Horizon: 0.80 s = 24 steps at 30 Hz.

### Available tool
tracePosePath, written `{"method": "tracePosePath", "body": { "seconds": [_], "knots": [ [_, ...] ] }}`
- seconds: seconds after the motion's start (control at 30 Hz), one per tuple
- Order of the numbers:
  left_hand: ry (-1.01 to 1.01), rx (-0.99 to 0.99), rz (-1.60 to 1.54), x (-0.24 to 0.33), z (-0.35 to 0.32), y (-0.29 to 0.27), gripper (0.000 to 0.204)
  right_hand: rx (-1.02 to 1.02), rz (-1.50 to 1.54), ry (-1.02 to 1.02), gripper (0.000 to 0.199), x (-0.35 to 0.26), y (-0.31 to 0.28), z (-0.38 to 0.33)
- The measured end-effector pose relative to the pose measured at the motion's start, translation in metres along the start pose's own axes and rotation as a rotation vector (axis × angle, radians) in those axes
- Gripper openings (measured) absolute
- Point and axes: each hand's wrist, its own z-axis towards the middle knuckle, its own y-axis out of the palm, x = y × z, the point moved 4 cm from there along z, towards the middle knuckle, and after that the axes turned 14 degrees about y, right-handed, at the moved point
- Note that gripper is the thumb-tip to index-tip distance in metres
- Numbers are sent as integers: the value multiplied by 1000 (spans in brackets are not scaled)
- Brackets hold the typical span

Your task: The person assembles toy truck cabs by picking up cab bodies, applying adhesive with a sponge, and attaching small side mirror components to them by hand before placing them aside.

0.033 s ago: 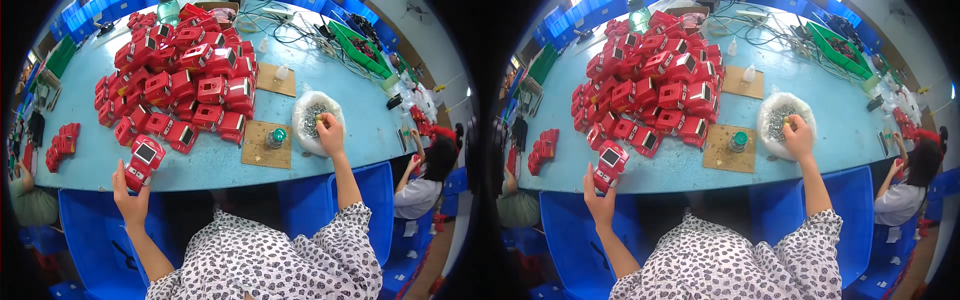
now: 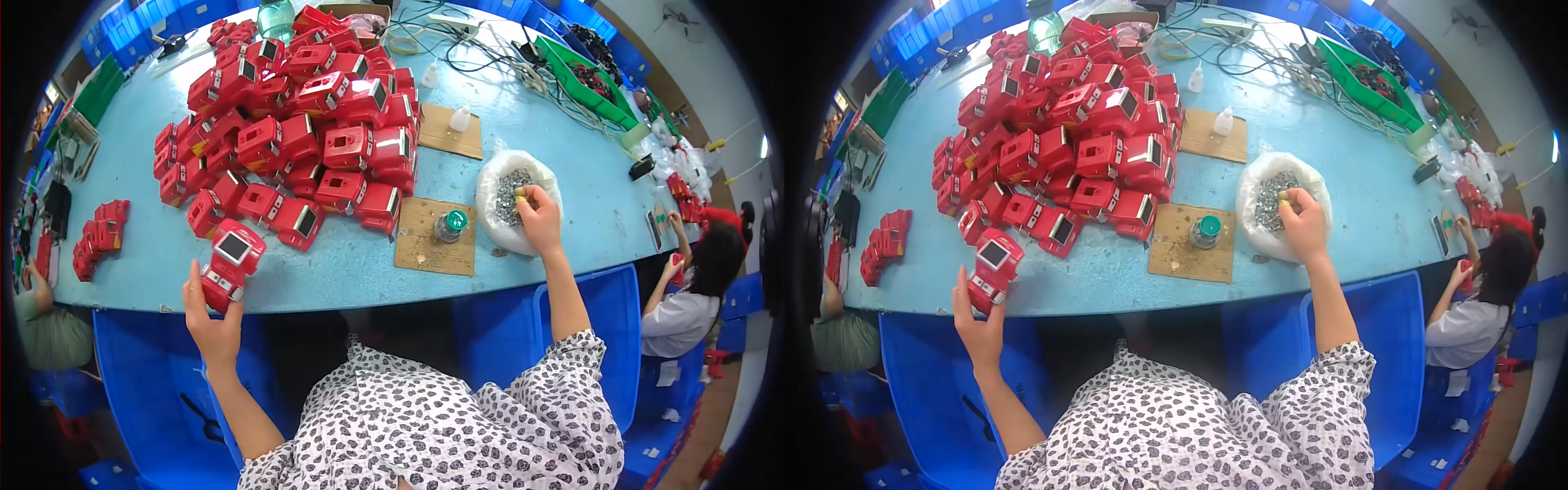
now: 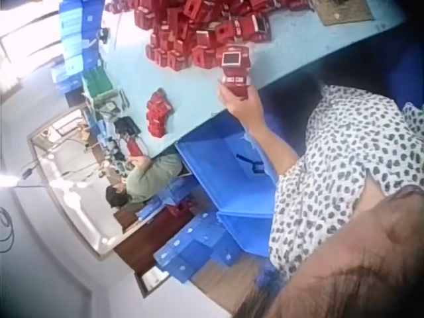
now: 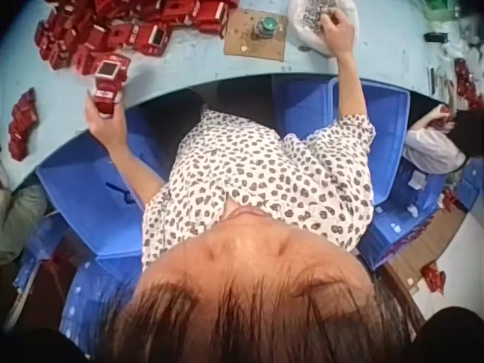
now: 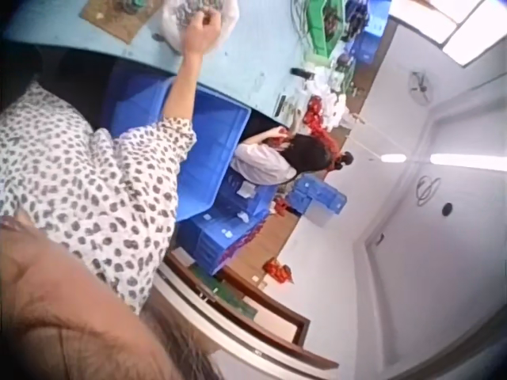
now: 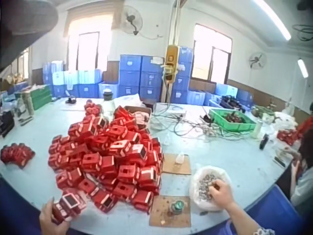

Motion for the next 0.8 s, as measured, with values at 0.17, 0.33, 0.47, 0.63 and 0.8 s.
{"method": "tracePosePath", "body": {
  "seconds": [0.17,0.33,0.47,0.63,0.8],
  "knots": [
    [-82,-67,-24,-19,1,11,73,-71,143,188,17,-10,-7,-2],
    [-117,19,-103,-30,-3,22,72,-94,150,220,17,-31,-10,-12],
    [-221,304,-414,-54,-18,6,71,-189,158,193,13,-39,-13,-14],
    [-149,360,-1057,-3,-11,7,92,-318,350,271,13,-51,-3,-28],
    [-411,114,-1594,45,-8,82,90,-547,537,361,18,-63,19,-50]
  ]
}}
